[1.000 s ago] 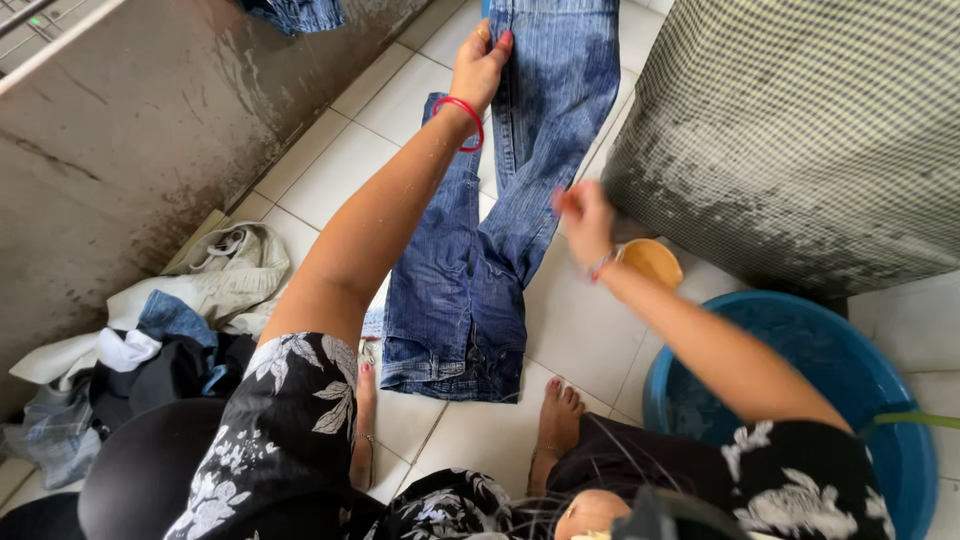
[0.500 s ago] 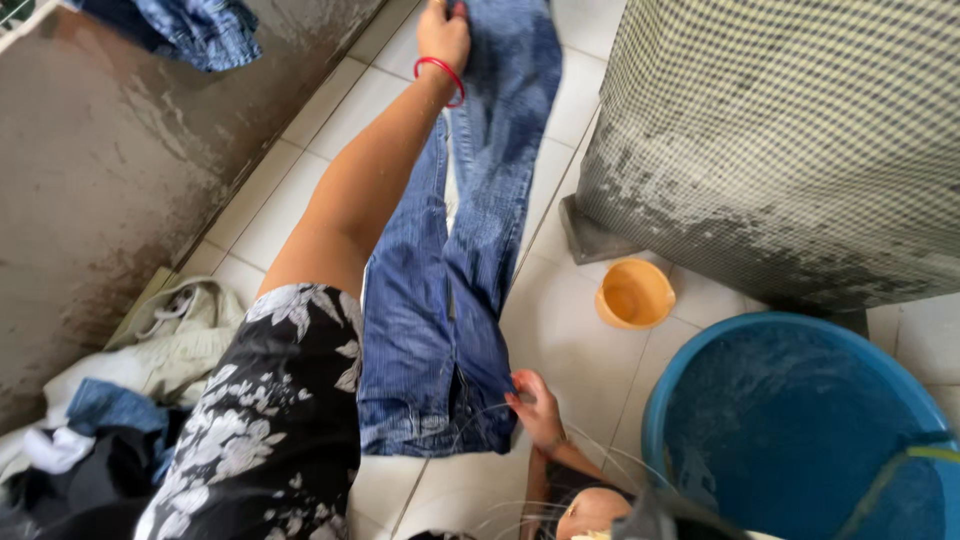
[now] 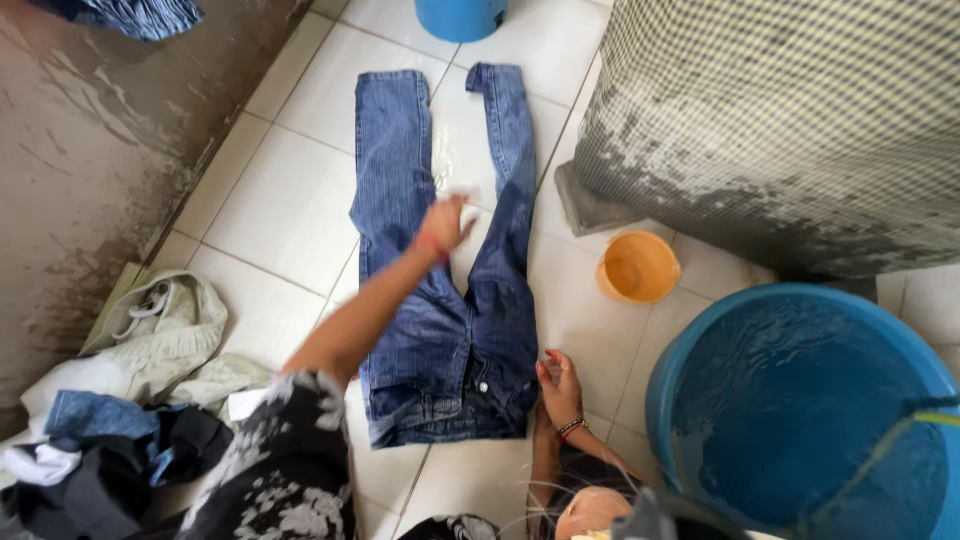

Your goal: The person washes a pair of jeans by hand on the floor, applying soap and scrubbing the wet fabric with a brush.

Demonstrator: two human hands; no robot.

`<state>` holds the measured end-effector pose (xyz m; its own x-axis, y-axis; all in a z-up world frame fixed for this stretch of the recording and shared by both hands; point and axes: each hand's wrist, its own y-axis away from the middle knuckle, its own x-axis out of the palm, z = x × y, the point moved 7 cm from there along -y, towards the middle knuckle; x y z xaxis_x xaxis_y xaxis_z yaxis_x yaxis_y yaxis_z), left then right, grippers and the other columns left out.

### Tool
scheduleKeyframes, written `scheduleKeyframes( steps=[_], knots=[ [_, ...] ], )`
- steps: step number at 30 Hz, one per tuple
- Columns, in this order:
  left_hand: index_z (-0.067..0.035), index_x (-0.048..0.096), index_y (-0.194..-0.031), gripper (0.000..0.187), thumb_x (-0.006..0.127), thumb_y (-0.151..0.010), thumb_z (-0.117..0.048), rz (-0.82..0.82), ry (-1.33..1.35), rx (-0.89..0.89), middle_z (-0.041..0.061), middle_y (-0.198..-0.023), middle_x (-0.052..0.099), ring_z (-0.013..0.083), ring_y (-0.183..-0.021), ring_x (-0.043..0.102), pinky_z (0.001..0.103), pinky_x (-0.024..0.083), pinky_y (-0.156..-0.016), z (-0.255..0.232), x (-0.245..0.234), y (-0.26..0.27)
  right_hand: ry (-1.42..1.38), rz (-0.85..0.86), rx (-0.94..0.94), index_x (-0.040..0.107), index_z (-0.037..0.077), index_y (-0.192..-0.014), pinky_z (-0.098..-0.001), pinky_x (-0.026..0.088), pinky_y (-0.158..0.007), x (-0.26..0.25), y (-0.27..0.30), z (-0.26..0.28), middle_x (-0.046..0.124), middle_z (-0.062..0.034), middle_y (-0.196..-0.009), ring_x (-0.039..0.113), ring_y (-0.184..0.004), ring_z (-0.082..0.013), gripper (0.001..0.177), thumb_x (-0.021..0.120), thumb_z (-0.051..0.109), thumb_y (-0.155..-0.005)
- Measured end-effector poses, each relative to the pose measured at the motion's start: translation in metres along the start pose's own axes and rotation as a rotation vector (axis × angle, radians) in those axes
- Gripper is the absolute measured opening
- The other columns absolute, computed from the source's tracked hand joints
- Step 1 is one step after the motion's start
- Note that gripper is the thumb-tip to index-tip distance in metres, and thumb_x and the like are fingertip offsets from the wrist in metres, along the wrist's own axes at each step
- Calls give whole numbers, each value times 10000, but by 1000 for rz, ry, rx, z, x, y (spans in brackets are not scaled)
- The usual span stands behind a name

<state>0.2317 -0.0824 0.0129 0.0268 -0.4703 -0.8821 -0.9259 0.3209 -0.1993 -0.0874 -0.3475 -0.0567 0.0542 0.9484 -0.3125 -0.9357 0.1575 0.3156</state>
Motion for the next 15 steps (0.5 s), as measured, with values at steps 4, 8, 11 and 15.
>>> scheduleKeyframes(
  steps=[4, 8, 11, 15],
  knots=[
    [-129, 737, -979, 128, 666, -907, -209, -15, 372, -12, 126, -942, 752, 331, -869, 709, 420, 563, -749, -76, 13, 209, 329, -13, -504, 573, 97, -1257, -413, 551, -867, -2, 59, 73, 575, -161, -1231, 621, -1073, -327, 602, 798, 421, -802],
    [-101, 765, -1060, 288, 716, -929, -353, 98, 469, -457, 135, -921, 773, 287, -814, 753, 390, 587, -730, -90, 61, 309, 719, 102, -652, 616, 119, -1265, -469, 537, -854, 21, 69, 83, 601, -210, -1208, 606, -1083, -432, 685, 805, 229, -616],
    [-87, 746, -1201, 403, 697, -926, -377, 97, 842, -672, 155, -990, 764, 311, -816, 741, 396, 569, -704, -81, 104, 309, 493, 9, -613, 697, 171, -1282, -421, 553, -914, 5, 57, 85, 705, -117, -1148, 673, -1059, -343, 455, 725, 173, -827],
    [-35, 633, -1365, 600, 667, -888, -396, 52, 1874, -997, 83, -1364, 718, 214, -1239, 686, 378, 528, -1039, -79, 126, 292, 298, -26, -265, 722, 156, -1192, -382, 568, -804, -13, 42, 106, 736, -92, -992, 729, -883, -264, 265, 719, 283, -958]
  ],
)
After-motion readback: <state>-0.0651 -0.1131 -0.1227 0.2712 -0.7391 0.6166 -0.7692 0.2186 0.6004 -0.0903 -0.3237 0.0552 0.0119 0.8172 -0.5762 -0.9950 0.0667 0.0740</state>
